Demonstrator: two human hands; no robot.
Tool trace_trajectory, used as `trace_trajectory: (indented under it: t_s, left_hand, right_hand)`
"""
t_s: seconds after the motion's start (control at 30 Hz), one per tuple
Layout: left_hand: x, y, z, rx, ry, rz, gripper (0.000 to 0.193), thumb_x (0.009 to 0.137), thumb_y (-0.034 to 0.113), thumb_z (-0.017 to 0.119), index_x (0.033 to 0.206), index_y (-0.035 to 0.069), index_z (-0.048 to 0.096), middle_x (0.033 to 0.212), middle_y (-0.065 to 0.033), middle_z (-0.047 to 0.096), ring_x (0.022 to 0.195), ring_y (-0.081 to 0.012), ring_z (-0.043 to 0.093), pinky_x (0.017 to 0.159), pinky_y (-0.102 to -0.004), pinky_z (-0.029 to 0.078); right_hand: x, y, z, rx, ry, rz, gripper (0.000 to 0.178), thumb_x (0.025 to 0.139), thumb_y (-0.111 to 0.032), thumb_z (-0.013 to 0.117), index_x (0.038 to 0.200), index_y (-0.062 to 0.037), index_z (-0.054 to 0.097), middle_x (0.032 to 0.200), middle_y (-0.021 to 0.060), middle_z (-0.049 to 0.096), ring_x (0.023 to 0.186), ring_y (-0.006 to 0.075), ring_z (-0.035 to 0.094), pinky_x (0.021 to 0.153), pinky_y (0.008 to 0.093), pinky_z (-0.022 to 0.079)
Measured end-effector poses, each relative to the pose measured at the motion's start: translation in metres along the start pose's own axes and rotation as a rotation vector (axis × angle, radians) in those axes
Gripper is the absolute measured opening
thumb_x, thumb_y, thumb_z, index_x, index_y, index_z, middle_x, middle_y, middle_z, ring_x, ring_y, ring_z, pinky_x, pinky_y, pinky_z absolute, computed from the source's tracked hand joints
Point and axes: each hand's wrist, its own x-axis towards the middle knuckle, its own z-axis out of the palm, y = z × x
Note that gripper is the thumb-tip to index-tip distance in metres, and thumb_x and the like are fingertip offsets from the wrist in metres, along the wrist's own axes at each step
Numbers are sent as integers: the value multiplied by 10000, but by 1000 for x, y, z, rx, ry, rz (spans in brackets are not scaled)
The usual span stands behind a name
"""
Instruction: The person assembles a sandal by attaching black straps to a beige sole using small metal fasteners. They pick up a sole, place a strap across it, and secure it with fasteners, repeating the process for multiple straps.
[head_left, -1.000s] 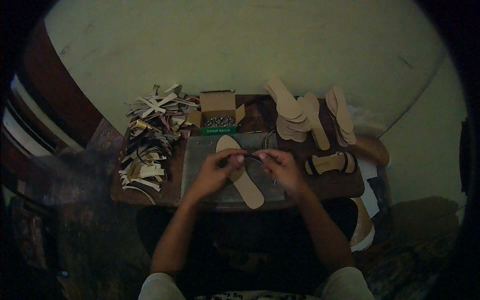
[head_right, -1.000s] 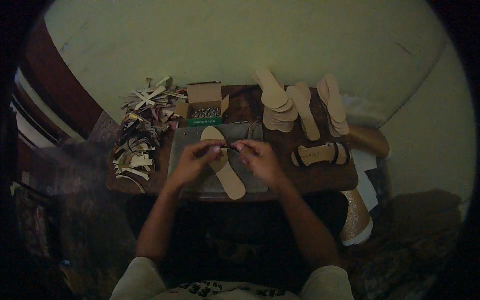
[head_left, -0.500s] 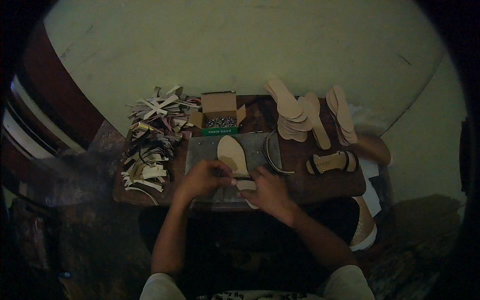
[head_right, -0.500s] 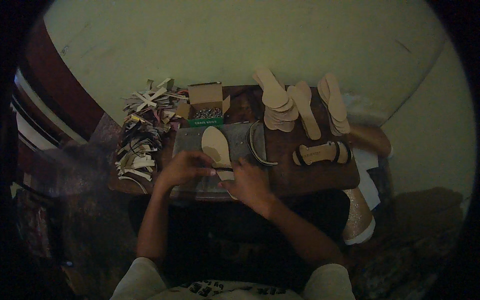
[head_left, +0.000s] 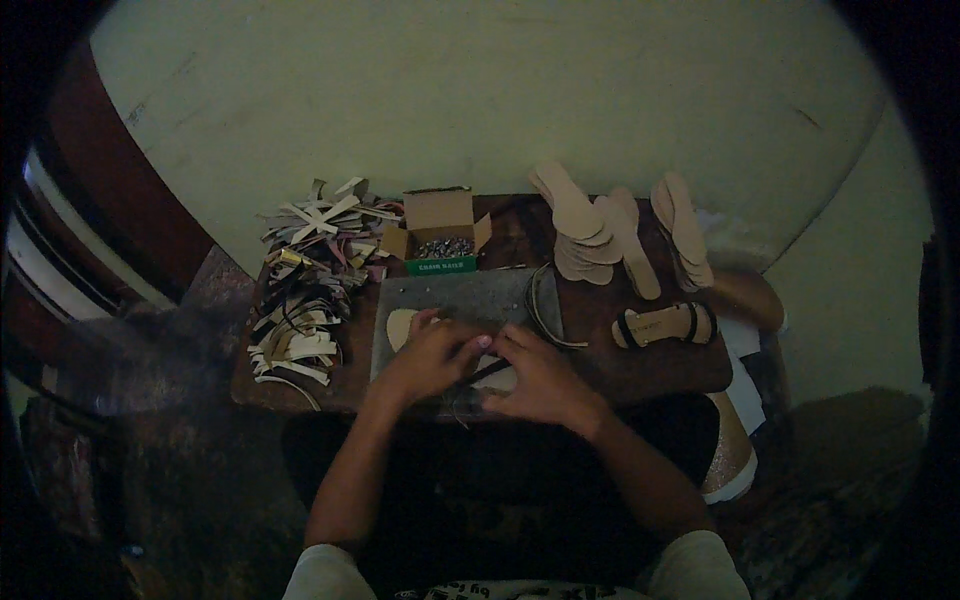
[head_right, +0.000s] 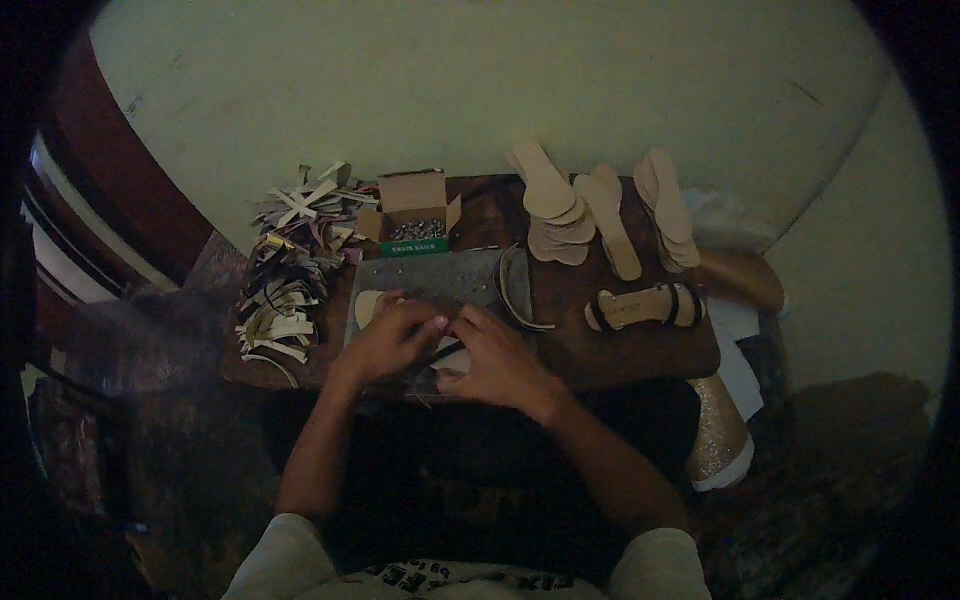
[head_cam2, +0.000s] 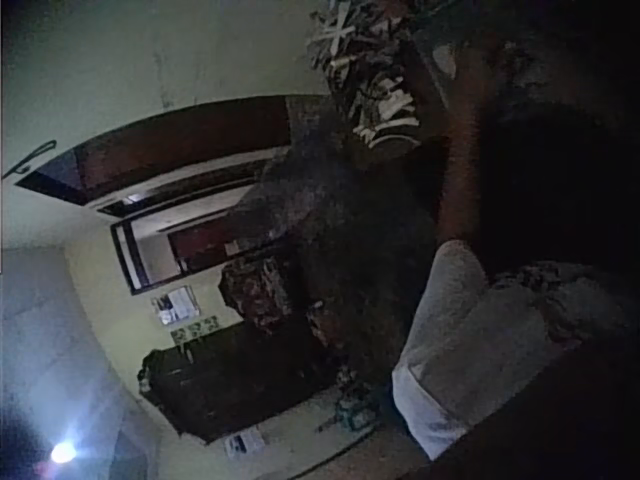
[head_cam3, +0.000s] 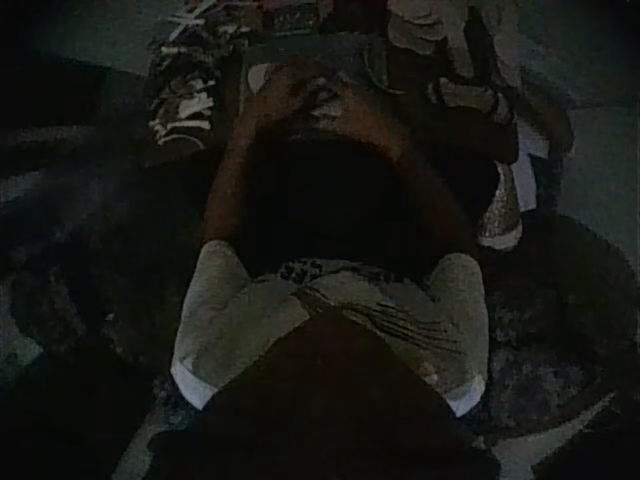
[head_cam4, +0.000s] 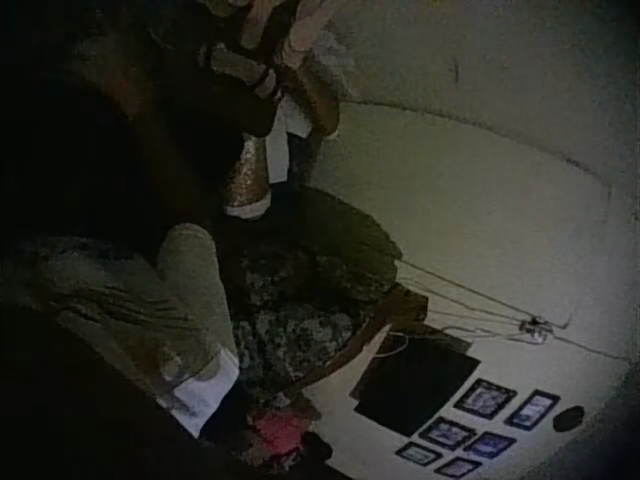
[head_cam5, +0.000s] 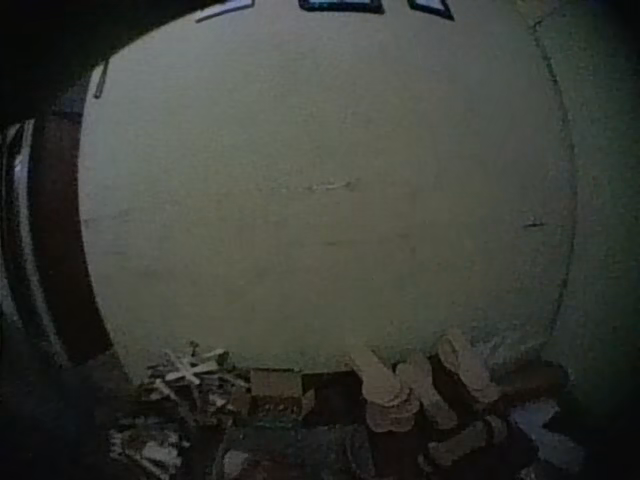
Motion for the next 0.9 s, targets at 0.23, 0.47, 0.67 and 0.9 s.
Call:
trace_trajectory:
  t_s: [0.23, 0.47, 0.67, 0.9]
  left_hand:
    - [-8, 12, -11, 106, -94, -85, 359, 990, 352, 498, 1094, 59, 677, 944, -149, 680, 980, -287, 610, 1030, -440, 309]
    - [-12, -4, -13, -145, 7, -202, 271, 952, 293, 618, 1013, 38, 688, 709, -53, 615, 650, -121, 555, 603, -290, 455]
    - [-10, 17, -5, -393, 103, -351, 274, 932, 285, 652, 946, 13, 623, 704, -21, 590, 646, -65, 530, 582, -269, 454]
    - [-1, 22, 10, -756, 222, -249, 383, 870, 155, 735, 1189, 26, 567, 934, -56, 668, 820, -110, 616, 721, -267, 508]
  right_hand:
    - [3, -7, -16, 22, 6, -80, 505, 678, -277, 800, 1092, -45, 629, 1074, 110, 578, 958, 305, 611, 836, 386, 509]
    - [11, 9, -23, 195, 312, 95, 292, 907, -246, 641, 1104, -34, 678, 896, 144, 682, 841, 298, 673, 749, 359, 523]
    - [10, 1, -26, 158, 379, 329, 330, 981, -269, 536, 1141, -4, 650, 859, 230, 690, 785, 349, 691, 714, 403, 521]
    - [12, 5, -10, 174, 441, 211, 345, 971, -261, 548, 1156, 21, 620, 882, 245, 686, 776, 365, 690, 693, 412, 526]
